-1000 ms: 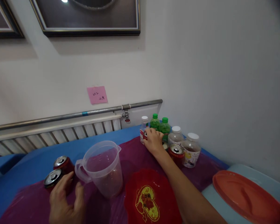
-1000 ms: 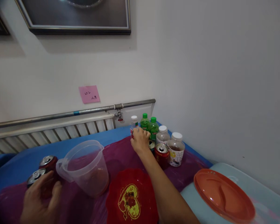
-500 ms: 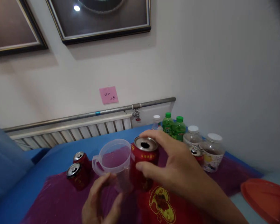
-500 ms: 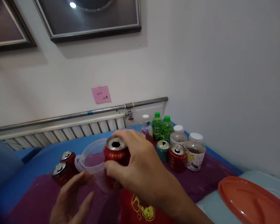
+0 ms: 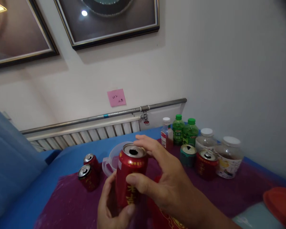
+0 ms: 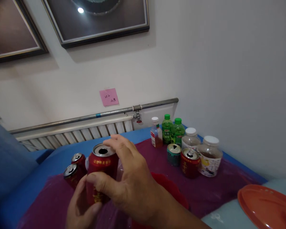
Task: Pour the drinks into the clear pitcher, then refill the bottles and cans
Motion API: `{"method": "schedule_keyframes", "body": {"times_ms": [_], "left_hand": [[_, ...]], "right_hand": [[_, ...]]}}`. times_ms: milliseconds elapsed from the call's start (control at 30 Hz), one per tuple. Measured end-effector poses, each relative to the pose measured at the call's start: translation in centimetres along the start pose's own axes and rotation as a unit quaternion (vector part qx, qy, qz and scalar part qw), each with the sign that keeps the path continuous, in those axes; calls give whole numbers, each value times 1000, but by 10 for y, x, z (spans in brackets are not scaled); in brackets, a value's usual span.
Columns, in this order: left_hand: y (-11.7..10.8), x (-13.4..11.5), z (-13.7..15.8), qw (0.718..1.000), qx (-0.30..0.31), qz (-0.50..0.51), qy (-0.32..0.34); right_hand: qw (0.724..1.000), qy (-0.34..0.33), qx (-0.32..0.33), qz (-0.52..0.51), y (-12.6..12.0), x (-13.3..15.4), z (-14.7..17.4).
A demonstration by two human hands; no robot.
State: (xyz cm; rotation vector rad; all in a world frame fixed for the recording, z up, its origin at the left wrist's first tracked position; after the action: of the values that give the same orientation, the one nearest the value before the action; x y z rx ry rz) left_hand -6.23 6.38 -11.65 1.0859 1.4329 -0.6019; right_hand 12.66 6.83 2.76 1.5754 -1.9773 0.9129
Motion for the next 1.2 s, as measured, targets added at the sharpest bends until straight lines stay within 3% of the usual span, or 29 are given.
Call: {"method": "schedule_keyframes", "body": {"times_ms": [200,433,567,967,1200], "left_hand": [[-21,-47,-26,993,-116,0,11],[-19,-99,-41,987,-153,-46,25],[-12,-105,-42,987,-156,-46,19],[-12,-108,-71,985,-101,-130,43],[-17,-118,-84,980,-107,-153,62]], "right_hand": [[999,-20,-47,13,-18,-7,-3],[996,-55,-56,38,-31,-3,-7],[993,-78,-53,65,-29,-2,-6],[975,-107,74,182,7,-28,-18],[963,-114,135,204,16,-36,-15]]}}
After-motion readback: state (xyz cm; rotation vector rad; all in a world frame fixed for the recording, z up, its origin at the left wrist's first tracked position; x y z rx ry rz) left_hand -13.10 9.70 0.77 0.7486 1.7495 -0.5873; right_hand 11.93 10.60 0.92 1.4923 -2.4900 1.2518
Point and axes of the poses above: each hand's wrist, its own z-axis away from the middle knuckle, its own y-axis out of the palm, x = y × z, the point moved 6 cm from there along -z, towards the middle knuckle, and after that the axes turned 8 degrees about -x, right-handed, at the moved point
